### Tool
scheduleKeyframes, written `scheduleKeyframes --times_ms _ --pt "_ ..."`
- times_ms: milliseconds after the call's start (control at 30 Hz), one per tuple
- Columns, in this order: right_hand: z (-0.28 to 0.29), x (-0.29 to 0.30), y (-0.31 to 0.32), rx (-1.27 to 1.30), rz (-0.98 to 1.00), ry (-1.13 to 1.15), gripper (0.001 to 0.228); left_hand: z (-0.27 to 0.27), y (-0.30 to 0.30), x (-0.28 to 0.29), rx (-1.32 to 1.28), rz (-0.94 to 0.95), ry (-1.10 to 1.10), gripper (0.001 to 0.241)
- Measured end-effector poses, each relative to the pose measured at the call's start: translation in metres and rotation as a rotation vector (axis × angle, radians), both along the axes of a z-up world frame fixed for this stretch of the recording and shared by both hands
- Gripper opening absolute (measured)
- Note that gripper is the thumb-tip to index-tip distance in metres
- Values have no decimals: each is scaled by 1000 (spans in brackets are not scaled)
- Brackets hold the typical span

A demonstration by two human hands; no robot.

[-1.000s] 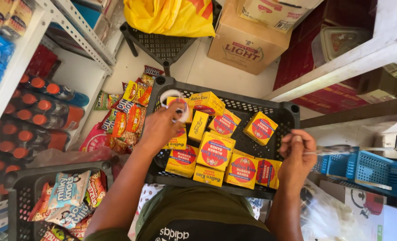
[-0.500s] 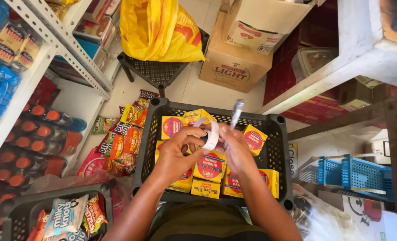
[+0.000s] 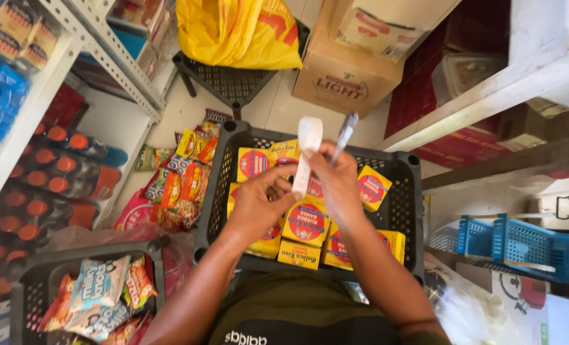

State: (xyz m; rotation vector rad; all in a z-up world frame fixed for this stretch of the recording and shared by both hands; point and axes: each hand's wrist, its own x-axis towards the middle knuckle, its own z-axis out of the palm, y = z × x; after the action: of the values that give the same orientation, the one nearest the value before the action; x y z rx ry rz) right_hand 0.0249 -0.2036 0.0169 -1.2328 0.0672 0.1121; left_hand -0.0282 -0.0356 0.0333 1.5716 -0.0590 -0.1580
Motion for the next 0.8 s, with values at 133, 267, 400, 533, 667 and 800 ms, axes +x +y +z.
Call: scheduleKeyframes --times_ms 133,267,400,533,667,800 --pt "6 26 9 -105 76 18 9 -1 15 3 -4 12 9 37" --pt "-6 53 9 -116 119 -141 11 20 31 7 147 123 -143 34" --pt "25 55 10 -306 237 -200 21 3 43 25 224 266 -209 33" --pt "27 25 -20 -471 270 -372 26 -69 51 40 -13 313 -12 31" --pt "26 -24 -44 -1038 308 -397 65 -97 49 43 -151 356 76 30" --pt "25 -60 -36 -1241 481 -406 99 -110 42 45 -149 339 98 30"
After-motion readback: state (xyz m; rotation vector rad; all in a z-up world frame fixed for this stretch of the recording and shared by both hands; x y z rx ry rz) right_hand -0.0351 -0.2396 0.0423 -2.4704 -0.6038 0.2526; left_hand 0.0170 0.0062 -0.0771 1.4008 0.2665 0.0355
